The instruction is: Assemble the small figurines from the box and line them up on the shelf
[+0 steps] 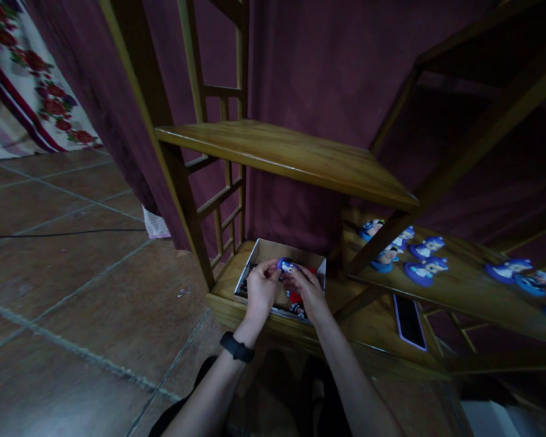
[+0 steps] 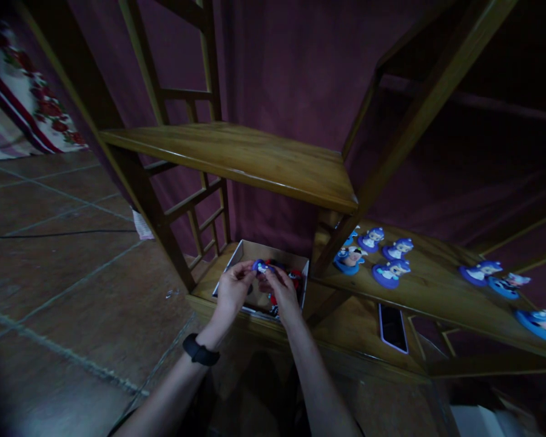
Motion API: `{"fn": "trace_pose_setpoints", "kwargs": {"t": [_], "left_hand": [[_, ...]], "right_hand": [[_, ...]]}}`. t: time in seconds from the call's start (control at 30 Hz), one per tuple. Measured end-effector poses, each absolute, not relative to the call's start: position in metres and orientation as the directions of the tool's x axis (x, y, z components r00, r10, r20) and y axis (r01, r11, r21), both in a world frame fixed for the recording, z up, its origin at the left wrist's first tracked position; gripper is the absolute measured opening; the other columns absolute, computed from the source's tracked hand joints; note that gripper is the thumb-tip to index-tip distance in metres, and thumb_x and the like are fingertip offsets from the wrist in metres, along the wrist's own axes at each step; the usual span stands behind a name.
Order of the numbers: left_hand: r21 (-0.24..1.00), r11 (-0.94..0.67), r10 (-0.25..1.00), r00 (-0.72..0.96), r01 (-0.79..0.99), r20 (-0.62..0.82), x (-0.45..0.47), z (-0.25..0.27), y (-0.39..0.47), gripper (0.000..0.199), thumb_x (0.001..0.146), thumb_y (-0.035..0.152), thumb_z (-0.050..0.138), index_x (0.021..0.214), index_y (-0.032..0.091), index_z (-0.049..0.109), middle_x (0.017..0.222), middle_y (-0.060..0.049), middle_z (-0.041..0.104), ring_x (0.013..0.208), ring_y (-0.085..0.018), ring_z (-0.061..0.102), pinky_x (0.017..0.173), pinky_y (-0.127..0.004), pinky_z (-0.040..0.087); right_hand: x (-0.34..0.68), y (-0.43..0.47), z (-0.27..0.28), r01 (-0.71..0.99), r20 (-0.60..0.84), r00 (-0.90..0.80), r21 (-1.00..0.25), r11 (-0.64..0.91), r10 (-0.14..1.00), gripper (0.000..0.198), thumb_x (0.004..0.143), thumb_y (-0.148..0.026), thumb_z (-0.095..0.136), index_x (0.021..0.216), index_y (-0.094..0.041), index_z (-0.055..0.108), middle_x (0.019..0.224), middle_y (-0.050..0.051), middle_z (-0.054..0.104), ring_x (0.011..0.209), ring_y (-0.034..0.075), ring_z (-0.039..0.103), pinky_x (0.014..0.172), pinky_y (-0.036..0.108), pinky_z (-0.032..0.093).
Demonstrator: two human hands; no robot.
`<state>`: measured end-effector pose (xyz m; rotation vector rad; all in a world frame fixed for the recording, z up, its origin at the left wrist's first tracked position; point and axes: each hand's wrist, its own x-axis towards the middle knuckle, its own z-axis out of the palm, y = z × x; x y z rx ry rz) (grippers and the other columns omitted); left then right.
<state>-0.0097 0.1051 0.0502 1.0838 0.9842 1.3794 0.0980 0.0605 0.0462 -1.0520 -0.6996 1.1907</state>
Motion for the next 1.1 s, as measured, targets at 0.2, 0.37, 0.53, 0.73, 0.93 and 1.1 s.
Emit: {"fn": "trace_pose_setpoints", "kwargs": {"t": [0.2,0.37,0.53,0.73,0.93,1.1], "left_hand": [[0.924,0.193,0.981,0.045,-0.329,-0.189,-0.013,0.050,0.106,0.026,0.057,0.017,0.074,0.081,0.011,0.066,0.063,-0.002,0.064,0.055,-0.009,0.057,0.057,-0.021,0.047],[0.723,0.487,0.872,0.230,-0.490,-0.432,-0.018,0.050,0.105,0.023,0.063,0.004,0.068,0.084,0.011,0.062,0.068,-0.005,0.066,0.057,-0.010,0.061,0.060,-0.023,0.052],[0.601,0.573,0.817,0.330,-0.558,-0.473,-0.018,0.048,0.105,0.019,0.068,-0.002,0.059,0.083,0.010,0.062,0.071,-0.006,0.067,0.058,-0.011,0.063,0.062,-0.022,0.054],[0.583,0.550,0.831,0.321,-0.598,-0.455,-0.016,0.051,0.103,0.021,0.066,-0.005,0.061,0.080,0.011,0.060,0.069,-0.004,0.067,0.059,-0.011,0.064,0.065,-0.024,0.054],[0.596,0.530,0.839,0.271,-0.603,-0.472,-0.012,0.048,0.101,0.026,0.064,-0.007,0.062,0.080,0.013,0.057,0.068,-0.003,0.067,0.062,-0.013,0.065,0.067,-0.026,0.055],[0.614,0.546,0.836,0.319,-0.571,-0.446,-0.011,0.043,0.102,0.036,0.063,-0.006,0.064,0.092,0.014,0.059,0.076,-0.004,0.068,0.066,-0.012,0.065,0.069,-0.024,0.054]], "right_hand": [[0.100,0.063,0.045,-0.393,-0.095,0.266,-0.919,0.018,0.959,0.032,0.071,-0.045,0.064,0.089,-0.019,0.062,0.073,0.001,0.067,0.059,0.012,0.059,0.056,0.024,0.046],[0.103,0.063,0.046,-0.364,-0.101,0.280,-0.931,0.008,0.955,0.035,0.072,-0.047,0.062,0.093,-0.019,0.063,0.071,0.001,0.066,0.052,0.009,0.052,0.045,0.020,0.039],[0.105,0.061,0.046,-0.303,-0.069,0.334,-0.952,0.037,0.940,0.033,0.071,-0.041,0.062,0.096,-0.020,0.064,0.066,-0.003,0.060,0.046,0.006,0.046,0.041,0.018,0.033],[0.109,0.064,0.036,-0.228,-0.142,0.420,-0.972,-0.047,0.896,0.030,0.065,-0.037,0.066,0.091,-0.020,0.065,0.055,-0.005,0.055,0.046,0.007,0.044,0.044,0.020,0.034],[0.105,0.066,0.032,-0.285,-0.137,0.368,-0.958,-0.029,0.920,0.029,0.062,-0.037,0.068,0.086,-0.022,0.065,0.079,0.000,0.064,0.066,0.014,0.056,0.059,0.025,0.046],[0.102,0.066,0.035,-0.309,-0.128,0.346,-0.951,-0.016,0.930,0.028,0.062,-0.035,0.069,0.086,-0.022,0.066,0.091,0.002,0.066,0.079,0.017,0.059,0.067,0.029,0.048]]}}
